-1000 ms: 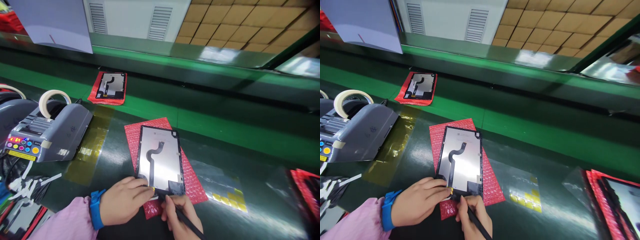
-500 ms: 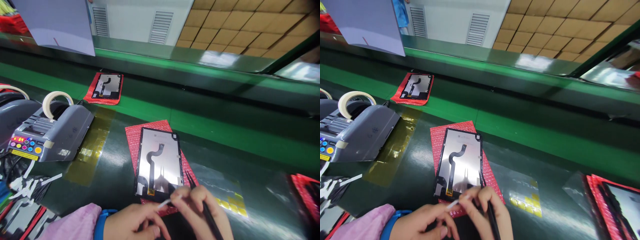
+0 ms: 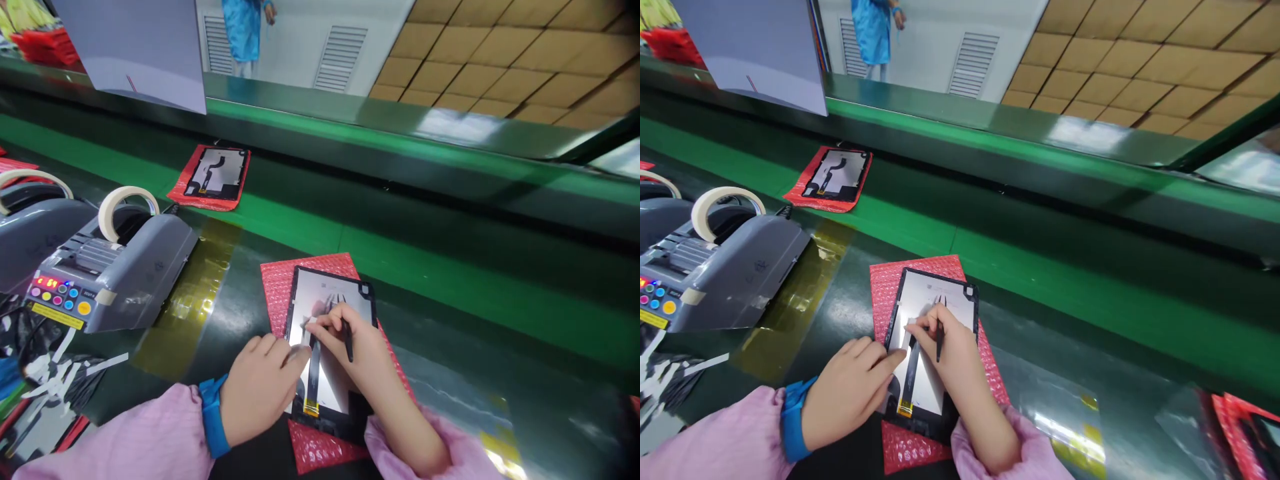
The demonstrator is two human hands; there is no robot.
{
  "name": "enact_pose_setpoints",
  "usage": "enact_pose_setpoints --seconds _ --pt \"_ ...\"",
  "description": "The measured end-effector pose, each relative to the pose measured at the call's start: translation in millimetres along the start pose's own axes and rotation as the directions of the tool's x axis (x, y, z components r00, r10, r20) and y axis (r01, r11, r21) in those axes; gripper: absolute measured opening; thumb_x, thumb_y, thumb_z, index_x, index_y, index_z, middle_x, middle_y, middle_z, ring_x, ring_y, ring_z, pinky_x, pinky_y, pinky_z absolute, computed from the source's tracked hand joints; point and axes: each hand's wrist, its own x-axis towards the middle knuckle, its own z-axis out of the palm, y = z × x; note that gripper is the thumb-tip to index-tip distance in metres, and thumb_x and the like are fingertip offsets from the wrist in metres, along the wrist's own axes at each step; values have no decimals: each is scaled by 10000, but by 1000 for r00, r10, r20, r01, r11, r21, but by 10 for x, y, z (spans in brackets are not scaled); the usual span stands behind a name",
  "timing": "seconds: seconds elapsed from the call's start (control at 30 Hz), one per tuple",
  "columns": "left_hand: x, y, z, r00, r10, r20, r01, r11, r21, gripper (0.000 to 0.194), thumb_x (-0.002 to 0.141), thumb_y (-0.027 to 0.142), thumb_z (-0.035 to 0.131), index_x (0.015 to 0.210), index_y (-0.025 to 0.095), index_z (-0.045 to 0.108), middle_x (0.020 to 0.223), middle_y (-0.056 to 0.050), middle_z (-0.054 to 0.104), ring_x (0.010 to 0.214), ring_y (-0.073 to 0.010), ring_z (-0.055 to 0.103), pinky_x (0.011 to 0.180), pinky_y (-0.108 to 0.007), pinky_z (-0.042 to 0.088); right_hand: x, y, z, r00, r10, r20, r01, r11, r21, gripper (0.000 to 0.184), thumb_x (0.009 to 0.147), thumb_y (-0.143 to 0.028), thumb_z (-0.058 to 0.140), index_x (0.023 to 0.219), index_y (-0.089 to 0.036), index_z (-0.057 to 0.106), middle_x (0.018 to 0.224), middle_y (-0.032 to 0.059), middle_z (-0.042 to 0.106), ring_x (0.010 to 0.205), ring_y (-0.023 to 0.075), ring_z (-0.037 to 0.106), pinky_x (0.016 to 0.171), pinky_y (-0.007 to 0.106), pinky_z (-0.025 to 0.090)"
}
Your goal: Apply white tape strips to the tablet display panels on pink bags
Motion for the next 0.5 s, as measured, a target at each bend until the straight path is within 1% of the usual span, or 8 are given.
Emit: enact_pose_setpoints --seconds 0.07,0.2,0.3,0.4,0.47,0.5 --pt "55 -15 17 1000 -4 18 3 999 52 395 911 158 608 1301 162 546 932 -66 614 862 -257 587 731 -390 476 -5 -3 4 1000 -1 -11 1 1000 -11 473 830 -543 673 692 -262 318 662 -13 630 606 171 586 620 296 432" --pt "98 -35 40 999 -12 43 8 996 92 348 959 249 605 1294 166 563 920 -64 598 875 -258 576 730 -391 470 -31 23 42 999 12 -34 -14 999 -41 457 833 -527 667 690 -261 324 690 -6 653 623 175 599 620 293 425" --pt "82 -28 58 998 -9 59 3 995 103 345 966 254 599 1300 172 569 912 -61 604 871 -255 577 729 -385 475 10 34 70 997 17 -73 -24 996 -87 438 813 -548 674 709 -260 360 741 7 690 636 185 611 624 302 415" --pt "26 -2 91 999 1 50 -6 995 101 385 951 230 621 1324 163 557 905 -59 613 868 -253 589 733 -380 488 158 12 59 982 41 -187 -78 978 -192 445 761 -578 703 746 -261 391 776 4 699 623 190 596 592 302 375" --pt "-35 6 117 1000 6 29 -9 995 98 381 954 206 608 1327 151 555 896 -60 619 862 -252 598 739 -383 500 259 -8 16 957 81 -277 -152 957 -246 437 747 -573 713 772 -263 405 769 -4 684 614 192 584 573 299 351" --pt "-70 0 129 1000 12 11 -13 996 84 355 958 200 599 1308 148 567 900 -64 624 877 -253 605 765 -391 508 281 -12 -18 943 90 -319 -175 952 -250 421 758 -567 704 789 -264 415 771 -3 678 625 196 588 578 302 359"
